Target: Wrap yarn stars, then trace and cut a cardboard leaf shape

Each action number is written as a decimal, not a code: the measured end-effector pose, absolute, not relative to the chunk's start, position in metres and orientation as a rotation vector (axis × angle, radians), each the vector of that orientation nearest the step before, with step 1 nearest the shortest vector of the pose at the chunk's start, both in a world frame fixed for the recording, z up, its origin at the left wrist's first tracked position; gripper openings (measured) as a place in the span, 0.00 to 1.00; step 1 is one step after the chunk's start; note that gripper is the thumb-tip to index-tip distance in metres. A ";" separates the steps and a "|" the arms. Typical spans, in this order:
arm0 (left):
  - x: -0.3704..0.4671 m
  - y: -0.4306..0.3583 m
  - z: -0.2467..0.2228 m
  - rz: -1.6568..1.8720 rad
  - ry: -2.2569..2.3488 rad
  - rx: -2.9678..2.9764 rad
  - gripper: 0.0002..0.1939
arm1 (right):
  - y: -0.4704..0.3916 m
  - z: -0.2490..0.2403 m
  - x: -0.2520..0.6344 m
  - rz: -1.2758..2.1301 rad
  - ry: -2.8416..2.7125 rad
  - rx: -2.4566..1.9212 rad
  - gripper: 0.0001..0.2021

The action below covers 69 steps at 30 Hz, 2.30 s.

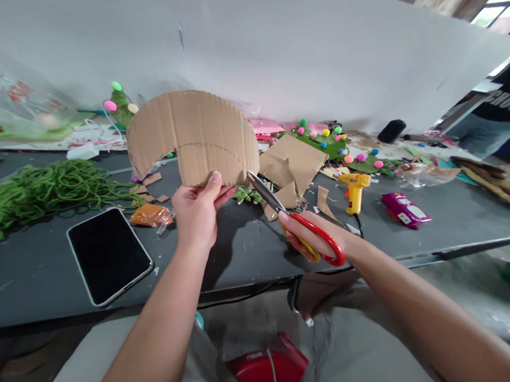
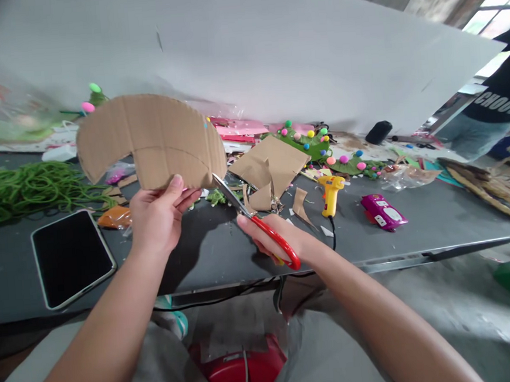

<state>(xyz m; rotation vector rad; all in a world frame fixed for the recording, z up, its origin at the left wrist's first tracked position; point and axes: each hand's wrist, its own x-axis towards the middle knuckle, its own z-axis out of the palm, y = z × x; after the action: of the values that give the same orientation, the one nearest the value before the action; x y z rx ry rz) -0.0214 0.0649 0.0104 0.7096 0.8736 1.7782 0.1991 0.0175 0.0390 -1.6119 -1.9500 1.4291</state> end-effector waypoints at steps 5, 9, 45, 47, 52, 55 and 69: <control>-0.022 0.065 0.007 1.768 0.864 0.729 0.12 | 0.017 0.043 0.196 1.399 -1.938 -1.723 0.36; -0.021 0.066 0.008 1.756 0.857 0.695 0.13 | 0.017 0.044 0.196 1.410 -1.927 -1.698 0.35; -0.013 0.070 0.007 1.897 0.876 0.643 0.12 | 0.010 0.047 0.196 1.391 -1.996 -1.665 0.36; -0.015 0.069 0.010 1.828 0.827 0.562 0.13 | 0.009 0.048 0.197 1.397 -1.979 -1.669 0.36; -0.013 0.065 0.011 1.689 0.732 0.410 0.15 | 0.010 0.040 0.197 1.338 -2.046 -1.631 0.33; -0.011 0.064 0.010 1.644 0.741 0.377 0.16 | 0.011 0.033 0.196 1.302 -2.035 -1.584 0.32; -0.003 0.061 0.010 1.631 0.733 0.352 0.17 | 0.012 0.020 0.191 1.191 -1.998 -1.657 0.32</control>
<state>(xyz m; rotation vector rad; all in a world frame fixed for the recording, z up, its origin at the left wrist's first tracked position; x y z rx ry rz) -0.0026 0.0607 0.0104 0.3518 0.7335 1.6314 0.1910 0.0123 0.0197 -1.6572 -1.9981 1.1908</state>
